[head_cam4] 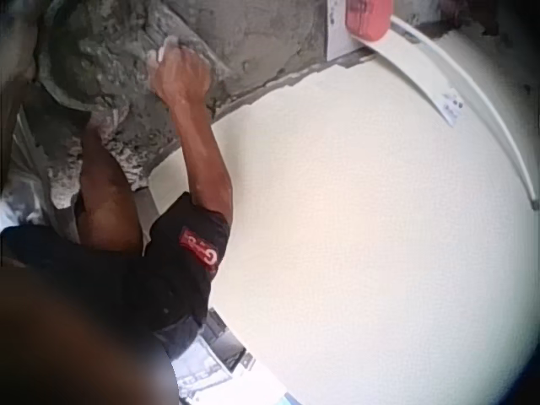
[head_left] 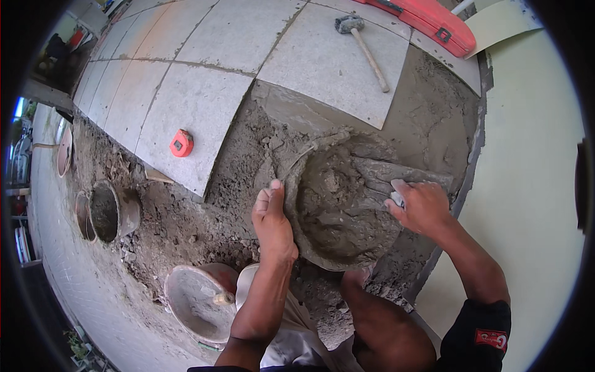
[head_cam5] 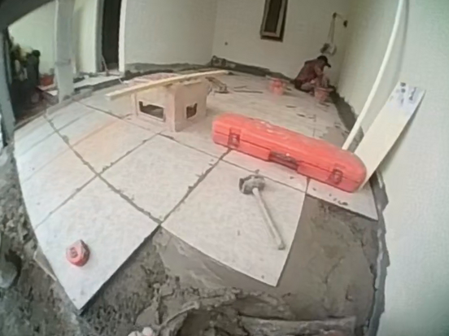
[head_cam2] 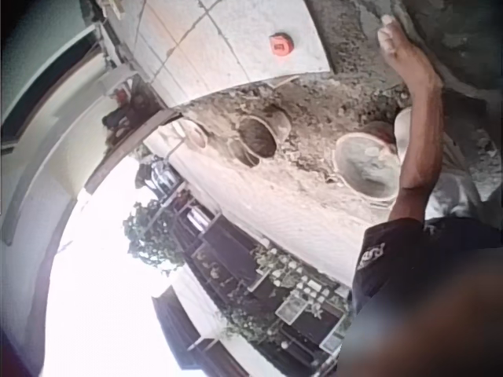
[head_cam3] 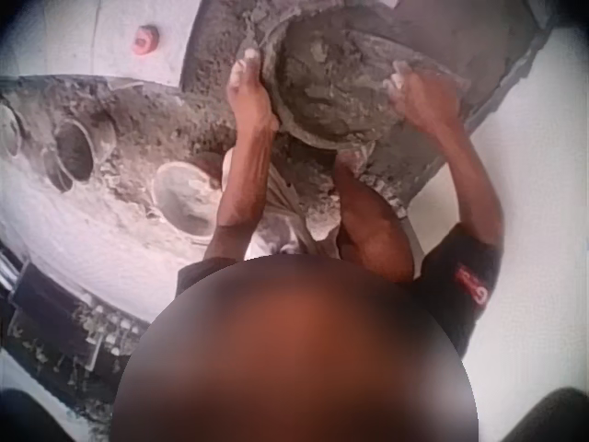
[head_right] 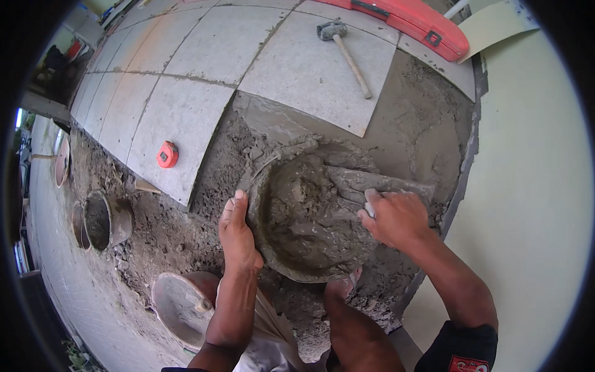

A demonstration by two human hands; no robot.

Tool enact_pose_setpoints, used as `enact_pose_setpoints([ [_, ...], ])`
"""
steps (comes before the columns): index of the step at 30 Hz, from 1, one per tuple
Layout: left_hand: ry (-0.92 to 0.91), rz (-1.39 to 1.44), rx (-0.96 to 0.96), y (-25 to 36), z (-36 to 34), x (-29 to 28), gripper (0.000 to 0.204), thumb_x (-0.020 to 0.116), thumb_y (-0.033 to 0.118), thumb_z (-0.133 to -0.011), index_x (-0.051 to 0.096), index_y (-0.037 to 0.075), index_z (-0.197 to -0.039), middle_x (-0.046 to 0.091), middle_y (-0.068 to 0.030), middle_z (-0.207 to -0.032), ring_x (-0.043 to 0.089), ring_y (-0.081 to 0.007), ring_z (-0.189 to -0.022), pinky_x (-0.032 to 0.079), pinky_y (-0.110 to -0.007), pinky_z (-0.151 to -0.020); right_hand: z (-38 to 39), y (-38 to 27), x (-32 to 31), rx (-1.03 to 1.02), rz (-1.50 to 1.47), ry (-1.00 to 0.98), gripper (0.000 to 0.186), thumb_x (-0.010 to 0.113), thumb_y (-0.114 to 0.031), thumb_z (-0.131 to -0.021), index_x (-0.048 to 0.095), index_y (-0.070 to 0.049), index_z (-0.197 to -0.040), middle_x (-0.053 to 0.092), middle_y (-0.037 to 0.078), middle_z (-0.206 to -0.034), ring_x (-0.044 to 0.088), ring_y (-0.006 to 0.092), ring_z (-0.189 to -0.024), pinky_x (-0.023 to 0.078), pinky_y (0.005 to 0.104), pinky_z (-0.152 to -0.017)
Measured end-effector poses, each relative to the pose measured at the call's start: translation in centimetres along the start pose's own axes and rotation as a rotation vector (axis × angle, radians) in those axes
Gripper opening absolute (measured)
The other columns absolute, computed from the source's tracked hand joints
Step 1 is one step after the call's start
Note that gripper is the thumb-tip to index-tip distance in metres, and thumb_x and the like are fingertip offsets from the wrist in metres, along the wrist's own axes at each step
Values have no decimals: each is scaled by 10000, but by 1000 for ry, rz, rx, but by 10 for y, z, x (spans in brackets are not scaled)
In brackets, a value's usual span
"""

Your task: Laying and securing floor tiles using mortar and a trowel.

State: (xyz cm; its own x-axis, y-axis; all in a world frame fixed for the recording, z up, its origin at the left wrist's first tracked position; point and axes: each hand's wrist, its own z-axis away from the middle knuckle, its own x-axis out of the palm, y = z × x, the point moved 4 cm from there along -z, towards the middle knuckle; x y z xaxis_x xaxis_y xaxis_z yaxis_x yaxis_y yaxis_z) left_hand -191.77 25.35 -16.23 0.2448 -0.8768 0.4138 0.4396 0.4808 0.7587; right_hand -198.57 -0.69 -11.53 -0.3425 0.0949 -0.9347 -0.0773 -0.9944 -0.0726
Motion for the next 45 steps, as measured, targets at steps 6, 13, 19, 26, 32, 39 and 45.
enact_pose_setpoints([
  [6, -133, -50, 39, -21, 8, 21, 208, 607, 240, -1047, 567, 127, -877, 564, 72, -876, 449, -20, -827, 374, -208, -781, 63, 12, 20, 102, -409, 191, 433, 710, -364, -862, 683, -23, -1128, 699, 233, -785, 695, 441, -786, 539, 514, -720],
  [13, -98, -15, 79, -4, 21, 20, 189, 600, 214, -1046, 562, 132, -881, 568, 75, -893, 466, -24, -839, 399, -225, -811, 47, -28, 32, 285, -590, -66, 512, 717, -413, -868, 676, -8, -1180, 699, 240, -818, 704, 398, -775, 542, 464, -714],
  [19, 4, -134, 93, -2, 18, 28, 216, 598, 205, -1048, 550, 122, -854, 524, 76, -827, 424, -23, -764, 376, -213, -746, 75, -14, 42, 324, -859, -24, 581, 709, -495, -880, 678, -4, -1189, 699, 235, -829, 700, 367, -725, 541, 446, -705],
  [26, 13, -83, -55, -20, -11, -12, 404, 572, 311, -1042, 625, -11, -1279, 697, -110, -1190, 672, -225, -1037, 533, -363, -941, 105, 10, 46, 387, -710, 96, 549, 773, -408, -886, 667, 18, -1216, 736, 184, -919, 707, 220, -787, 536, 336, -718],
  [32, -62, -119, -127, -5, -31, -39, 463, 538, 369, -1050, 607, -4, -1315, 692, -128, -1230, 678, -261, -1040, 544, -378, -912, 123, 54, 55, 428, -940, 153, 490, 780, -335, -899, 667, 21, -1215, 752, 135, -967, 678, 171, -813, 529, 332, -720],
  [39, -69, -145, -84, -9, -46, -53, 496, 577, 429, -1019, 617, 31, -1313, 706, -108, -1187, 681, -238, -1005, 548, -369, -867, 135, 107, 83, 720, -1268, 266, 459, 757, -356, -909, 691, 24, -1158, 622, 65, -678, 543, 97, -538, 443, 285, -511],
  [45, -99, -68, -115, -14, -42, -47, 570, 561, 475, -1011, 567, 28, -1365, 658, -120, -1258, 638, -271, -1091, 505, -400, -957, 80, 185, 117, 769, -1818, 358, 365, 672, -365, -949, 688, -14, -1047, 478, -39, -582, 404, 69, -444, 320, 247, -417],
])
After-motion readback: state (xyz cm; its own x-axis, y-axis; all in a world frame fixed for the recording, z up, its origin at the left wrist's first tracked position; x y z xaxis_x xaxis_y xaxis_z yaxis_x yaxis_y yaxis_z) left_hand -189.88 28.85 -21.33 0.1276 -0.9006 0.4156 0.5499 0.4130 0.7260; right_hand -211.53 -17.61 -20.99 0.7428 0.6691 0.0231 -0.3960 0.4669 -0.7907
